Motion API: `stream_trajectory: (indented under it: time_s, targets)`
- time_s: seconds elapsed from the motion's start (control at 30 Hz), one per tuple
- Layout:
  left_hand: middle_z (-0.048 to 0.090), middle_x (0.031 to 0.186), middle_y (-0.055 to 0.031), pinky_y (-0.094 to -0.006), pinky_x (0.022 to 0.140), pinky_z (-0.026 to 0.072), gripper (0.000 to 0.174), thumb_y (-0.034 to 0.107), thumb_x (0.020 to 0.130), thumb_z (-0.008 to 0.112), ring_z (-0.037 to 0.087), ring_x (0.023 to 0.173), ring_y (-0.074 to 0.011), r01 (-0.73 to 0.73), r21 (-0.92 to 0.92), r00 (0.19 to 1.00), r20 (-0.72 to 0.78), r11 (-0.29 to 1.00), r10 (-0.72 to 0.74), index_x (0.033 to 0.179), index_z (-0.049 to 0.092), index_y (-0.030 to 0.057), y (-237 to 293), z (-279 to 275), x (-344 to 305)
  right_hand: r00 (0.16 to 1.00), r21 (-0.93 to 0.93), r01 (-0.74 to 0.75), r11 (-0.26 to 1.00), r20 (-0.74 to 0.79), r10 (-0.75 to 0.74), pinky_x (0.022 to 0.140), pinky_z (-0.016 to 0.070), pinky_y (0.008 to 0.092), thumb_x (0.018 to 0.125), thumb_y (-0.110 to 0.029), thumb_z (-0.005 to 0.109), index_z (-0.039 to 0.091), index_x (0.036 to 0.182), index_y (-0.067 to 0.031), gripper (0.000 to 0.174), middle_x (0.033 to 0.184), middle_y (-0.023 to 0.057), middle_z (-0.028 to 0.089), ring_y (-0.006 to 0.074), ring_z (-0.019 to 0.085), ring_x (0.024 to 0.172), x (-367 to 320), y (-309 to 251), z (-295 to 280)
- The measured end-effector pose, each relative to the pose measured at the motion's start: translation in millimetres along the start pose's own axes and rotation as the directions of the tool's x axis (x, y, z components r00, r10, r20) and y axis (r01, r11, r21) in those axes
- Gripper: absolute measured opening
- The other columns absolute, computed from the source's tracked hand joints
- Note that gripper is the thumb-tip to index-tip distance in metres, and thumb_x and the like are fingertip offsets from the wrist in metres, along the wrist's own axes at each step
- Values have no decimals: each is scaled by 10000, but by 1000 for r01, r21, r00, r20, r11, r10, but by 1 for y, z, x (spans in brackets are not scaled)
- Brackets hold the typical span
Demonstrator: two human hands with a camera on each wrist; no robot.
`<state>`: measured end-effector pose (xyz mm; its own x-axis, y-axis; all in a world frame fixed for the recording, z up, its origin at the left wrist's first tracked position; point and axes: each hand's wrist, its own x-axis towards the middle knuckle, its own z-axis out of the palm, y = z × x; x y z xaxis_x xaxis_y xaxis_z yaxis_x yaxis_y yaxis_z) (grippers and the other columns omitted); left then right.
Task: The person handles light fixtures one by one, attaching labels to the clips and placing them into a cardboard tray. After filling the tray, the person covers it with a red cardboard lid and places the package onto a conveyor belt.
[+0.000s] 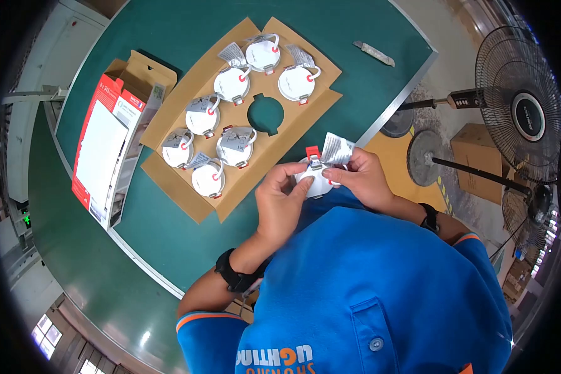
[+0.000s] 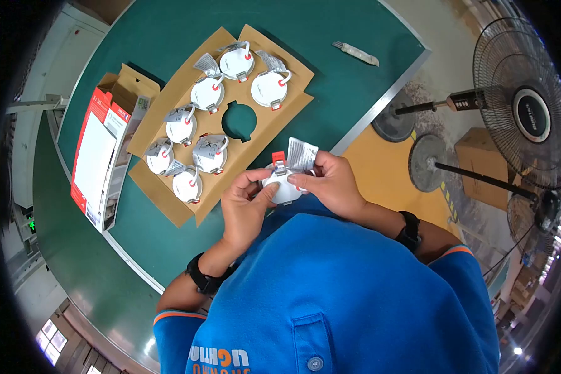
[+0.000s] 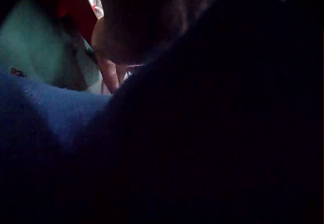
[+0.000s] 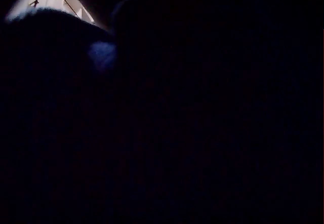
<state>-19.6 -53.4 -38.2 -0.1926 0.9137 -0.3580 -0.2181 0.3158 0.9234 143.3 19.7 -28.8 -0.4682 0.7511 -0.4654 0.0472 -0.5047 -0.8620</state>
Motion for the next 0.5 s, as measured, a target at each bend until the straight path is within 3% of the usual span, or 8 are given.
stream_trajectory:
  time_s: [0.23,0.37,0.43,0.5]
  targets:
    - [645,994,-91,-238,620,550,184,-26,855,619,628,812,-119,-85,82,996,-17,993,87,1033,579,-4,-14,-4,0,995,-58,-79,995,48,82,597,523,222,826,-46,680,573,1062,12,265,923,59,650,71,607,738,5,-10,2]
    - [642,988,-96,-236,611,549,178,-21,854,624,628,805,-119,-6,14,999,-34,1000,6,1026,578,-6,-6,0,-1,1000,-83,7,997,26,-4,558,515,211,821,-66,696,555,1023,3,256,871,47,638,63,597,695,8,-1,1]
    - [642,978,-92,-235,607,547,182,-17,854,626,626,797,-117,-41,-23,998,-48,999,40,1029,579,-3,-5,1,0,997,-139,77,987,10,-76,543,506,201,816,-72,703,547,1011,-3,259,838,35,628,57,588,674,10,-1,5]
    - [639,983,-87,-232,602,545,182,-13,854,628,624,791,-114,-36,-48,998,-49,998,33,1029,582,2,-3,1,1,999,-137,45,990,6,-44,539,492,199,812,-69,706,545,1011,-6,263,825,27,622,52,579,670,10,-4,5]
